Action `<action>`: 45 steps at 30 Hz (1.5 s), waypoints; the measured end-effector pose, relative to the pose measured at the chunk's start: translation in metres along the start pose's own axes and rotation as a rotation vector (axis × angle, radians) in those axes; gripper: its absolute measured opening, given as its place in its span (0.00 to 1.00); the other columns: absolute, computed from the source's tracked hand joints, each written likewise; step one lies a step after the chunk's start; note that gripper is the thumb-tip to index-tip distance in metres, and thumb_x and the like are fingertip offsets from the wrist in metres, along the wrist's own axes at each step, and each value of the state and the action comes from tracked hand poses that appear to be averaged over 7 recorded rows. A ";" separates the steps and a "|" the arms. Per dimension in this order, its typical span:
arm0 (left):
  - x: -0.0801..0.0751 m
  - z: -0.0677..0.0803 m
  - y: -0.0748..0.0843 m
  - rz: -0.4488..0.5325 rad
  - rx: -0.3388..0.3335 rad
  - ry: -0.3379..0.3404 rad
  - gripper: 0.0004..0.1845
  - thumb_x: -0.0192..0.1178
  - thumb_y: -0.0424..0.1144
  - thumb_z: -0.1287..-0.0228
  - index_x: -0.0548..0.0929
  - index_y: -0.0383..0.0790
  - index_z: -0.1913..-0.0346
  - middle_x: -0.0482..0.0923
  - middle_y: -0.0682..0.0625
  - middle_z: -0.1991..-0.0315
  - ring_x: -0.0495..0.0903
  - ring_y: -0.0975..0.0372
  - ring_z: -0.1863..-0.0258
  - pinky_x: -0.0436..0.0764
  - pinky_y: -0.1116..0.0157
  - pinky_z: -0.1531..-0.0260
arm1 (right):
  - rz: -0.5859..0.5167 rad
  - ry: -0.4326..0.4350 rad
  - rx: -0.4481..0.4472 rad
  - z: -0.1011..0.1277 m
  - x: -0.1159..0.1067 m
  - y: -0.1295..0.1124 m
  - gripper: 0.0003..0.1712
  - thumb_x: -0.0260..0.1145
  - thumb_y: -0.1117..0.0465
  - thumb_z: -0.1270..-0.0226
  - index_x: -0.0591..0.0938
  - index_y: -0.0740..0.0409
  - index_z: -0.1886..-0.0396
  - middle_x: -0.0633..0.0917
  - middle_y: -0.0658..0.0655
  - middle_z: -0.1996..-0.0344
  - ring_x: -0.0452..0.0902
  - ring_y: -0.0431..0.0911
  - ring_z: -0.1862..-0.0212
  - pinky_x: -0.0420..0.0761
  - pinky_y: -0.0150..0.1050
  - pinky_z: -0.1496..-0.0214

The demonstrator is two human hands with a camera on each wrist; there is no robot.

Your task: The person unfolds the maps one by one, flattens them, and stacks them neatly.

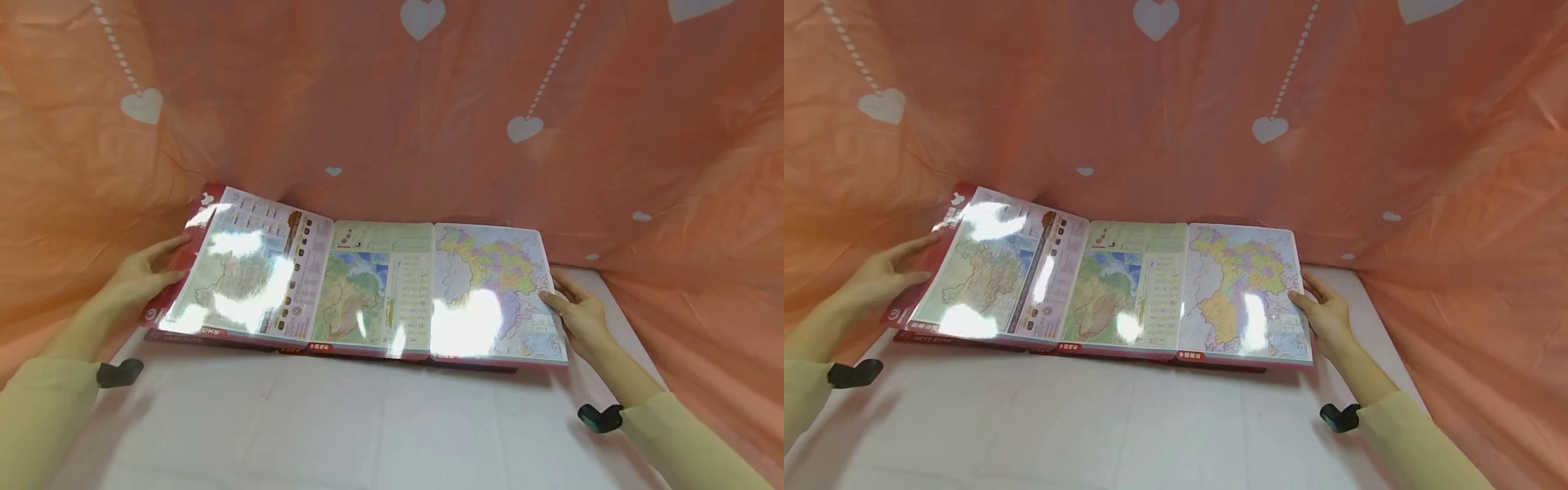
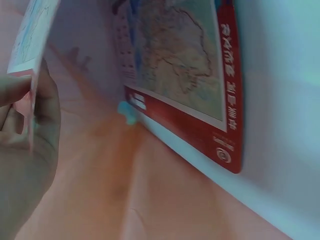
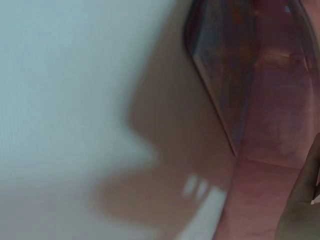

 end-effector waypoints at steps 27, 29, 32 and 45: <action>0.020 -0.018 -0.057 -0.110 -0.156 -0.104 0.46 0.60 0.44 0.25 0.43 0.40 0.17 0.46 0.17 0.27 0.54 0.25 0.34 0.67 0.33 0.39 | 0.315 -0.179 -0.014 -0.005 0.026 0.040 0.48 0.60 0.76 0.30 0.50 0.62 0.16 0.55 0.70 0.21 0.79 0.31 0.56 0.84 0.29 0.57; 0.022 -0.018 -0.058 -0.106 -0.140 -0.100 0.46 0.60 0.44 0.25 0.43 0.38 0.17 0.46 0.16 0.27 0.54 0.25 0.33 0.65 0.30 0.37 | 0.349 -0.214 -0.013 -0.004 0.029 0.042 0.50 0.62 0.76 0.31 0.48 0.62 0.15 0.54 0.70 0.20 0.80 0.32 0.54 0.84 0.30 0.56; 0.021 -0.018 -0.060 -0.099 -0.108 -0.064 0.45 0.60 0.41 0.25 0.45 0.35 0.18 0.47 0.16 0.27 0.53 0.24 0.32 0.62 0.28 0.36 | 0.398 -0.270 -0.009 -0.002 0.034 0.045 0.54 0.65 0.75 0.33 0.45 0.61 0.15 0.51 0.69 0.18 0.80 0.36 0.50 0.84 0.31 0.54; 0.026 -0.013 -0.082 -0.197 -0.114 -0.046 0.42 0.57 0.37 0.26 0.46 0.30 0.19 0.52 0.13 0.32 0.58 0.23 0.38 0.65 0.28 0.41 | 0.751 -0.353 -0.153 0.008 0.049 0.047 0.52 0.71 0.69 0.33 0.50 0.73 0.19 0.58 0.80 0.24 0.58 0.74 0.25 0.69 0.55 0.27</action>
Point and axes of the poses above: each hand's wrist, its own z-axis away from the middle knuckle, its own x-axis out of the palm, y = z × x, the point moved 10 cm from there along -z, towards the middle knuckle
